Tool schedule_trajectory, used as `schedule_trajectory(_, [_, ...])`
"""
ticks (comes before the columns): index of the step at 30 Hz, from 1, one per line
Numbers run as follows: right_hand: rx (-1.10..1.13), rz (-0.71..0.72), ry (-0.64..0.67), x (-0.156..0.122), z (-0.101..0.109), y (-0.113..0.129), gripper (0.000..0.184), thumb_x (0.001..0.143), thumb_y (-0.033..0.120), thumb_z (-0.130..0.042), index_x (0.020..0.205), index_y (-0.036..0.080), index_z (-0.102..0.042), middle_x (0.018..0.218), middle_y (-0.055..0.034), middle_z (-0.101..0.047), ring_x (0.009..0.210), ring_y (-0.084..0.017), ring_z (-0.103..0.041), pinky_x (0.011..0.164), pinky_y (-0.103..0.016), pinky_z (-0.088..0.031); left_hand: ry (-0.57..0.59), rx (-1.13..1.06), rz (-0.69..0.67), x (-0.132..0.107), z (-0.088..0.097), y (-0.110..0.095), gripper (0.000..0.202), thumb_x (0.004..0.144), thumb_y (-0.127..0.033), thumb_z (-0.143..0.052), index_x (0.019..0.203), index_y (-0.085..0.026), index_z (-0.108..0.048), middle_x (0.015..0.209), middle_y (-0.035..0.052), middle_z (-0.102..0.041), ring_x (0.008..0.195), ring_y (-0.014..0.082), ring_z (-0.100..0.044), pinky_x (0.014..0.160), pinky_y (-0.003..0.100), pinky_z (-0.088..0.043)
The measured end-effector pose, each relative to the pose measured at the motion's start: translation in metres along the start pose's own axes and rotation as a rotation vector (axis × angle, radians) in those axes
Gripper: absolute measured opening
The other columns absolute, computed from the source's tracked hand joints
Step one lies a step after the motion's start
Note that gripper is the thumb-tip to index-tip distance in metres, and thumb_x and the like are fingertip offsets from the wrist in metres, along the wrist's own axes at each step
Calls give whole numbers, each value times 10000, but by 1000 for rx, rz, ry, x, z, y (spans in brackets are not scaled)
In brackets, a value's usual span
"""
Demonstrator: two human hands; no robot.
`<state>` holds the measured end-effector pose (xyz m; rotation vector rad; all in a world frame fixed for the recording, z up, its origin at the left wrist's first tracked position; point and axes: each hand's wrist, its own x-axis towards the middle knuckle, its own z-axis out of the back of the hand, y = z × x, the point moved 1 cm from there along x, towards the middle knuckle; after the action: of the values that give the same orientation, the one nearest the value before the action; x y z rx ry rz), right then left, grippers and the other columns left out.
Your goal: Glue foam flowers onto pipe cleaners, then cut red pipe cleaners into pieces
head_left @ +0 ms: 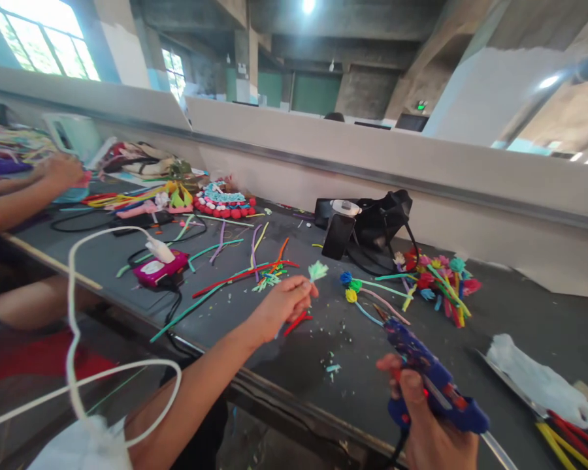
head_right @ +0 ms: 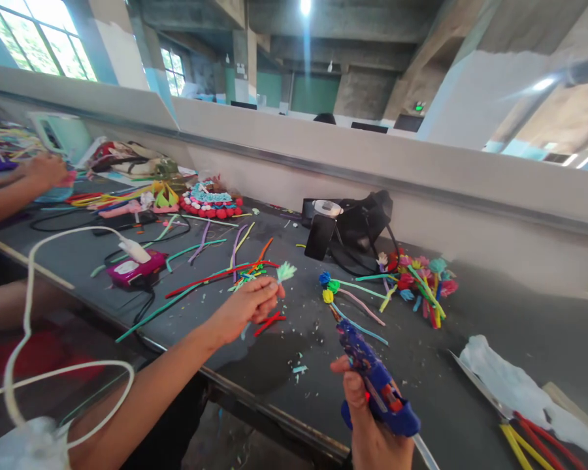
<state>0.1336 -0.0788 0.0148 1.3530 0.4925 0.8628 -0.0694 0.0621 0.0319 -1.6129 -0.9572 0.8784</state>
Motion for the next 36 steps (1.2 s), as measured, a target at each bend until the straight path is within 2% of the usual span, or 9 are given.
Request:
schedule_trajectory(3, [100, -14, 5, 3, 2, -6, 440, 716, 599, -711, 798, 167, -728, 838, -95, -739, 702, -215, -630, 558, -282, -470, -202, 225, -51, 12, 35, -10, 254, 887, -414, -504, 856, -167, -553, 582, -78, -339, 459, 58, -232, 441, 206, -174])
schedule_trajectory(5, [144, -35, 11, 5, 3, -9, 425, 711, 576, -731, 805, 161, -729, 832, -99, -737, 701, -210, -626, 573, -285, -477, -322, 496, -55, 19, 57, -11, 230, 838, -392, -558, 849, -163, -570, 586, -74, -376, 475, 64, -276, 456, 210, -208])
schedule_trajectory(9, [178, -83, 9, 4, 3, -9, 407, 700, 553, -755, 809, 161, -739, 839, -95, -736, 694, -190, -607, 596, -285, -478, -391, 801, 4, 34, 86, -1, 133, 744, -257, -606, 812, -150, -646, 556, -60, -462, 509, 88, -381, 509, 222, -262])
schedule_trajectory(15, [143, -50, 32, 2, -3, -3, 426, 714, 573, -734, 823, 161, -740, 805, -89, -733, 689, -207, -622, 549, -285, -470, -425, 1026, 65, 48, 100, 13, 66, 649, -132, -653, 694, -170, -682, 547, -17, -549, 582, 142, -506, 570, 251, -280])
schedule_trajectory(21, [157, -62, 35, 4, -4, -5, 414, 716, 560, -738, 822, 160, -735, 832, -89, -736, 696, -197, -619, 560, -280, -468, -437, 1090, 72, 50, 99, 15, 108, 696, -150, -633, 596, -183, -656, 599, 48, -609, 719, 204, -591, 626, 268, -305])
schedule_trajectory(26, [202, -93, 22, 3, -7, -1, 400, 709, 520, -759, 863, 152, -735, 831, -87, -728, 696, -188, -604, 546, -273, -455, -389, 966, 46, 43, 89, 6, 131, 731, -221, -629, 611, -171, -615, 548, -2, -507, 616, 149, -508, 582, 249, -293])
schedule_trajectory(30, [342, -113, -91, 3, -22, 13, 315, 618, 385, -855, 801, 166, -720, 809, -49, -707, 686, -160, -590, 596, -271, -466, -230, 712, 18, 24, 54, -1, 230, 823, -409, -578, 828, -181, -596, 530, -76, -332, 442, 76, -286, 467, 218, -245])
schedule_trajectory(33, [484, -138, -54, 3, -37, 19, 276, 594, 315, -867, 761, 177, -697, 794, -18, -694, 654, -135, -589, 598, -261, -462, 78, -36, 57, 4, 13, 0, 273, 759, -400, -684, 778, -195, -505, 523, -120, -169, 433, 51, -96, 409, 200, -128])
schedule_trajectory(36, [488, -173, 38, 1, -46, 15, 274, 599, 331, -861, 765, 172, -713, 815, -33, -718, 662, -144, -612, 622, -274, -483, 221, -322, 178, -12, -22, 3, 325, 725, -346, -753, 750, -196, -466, 523, -125, -162, 452, 45, -72, 396, 180, -73])
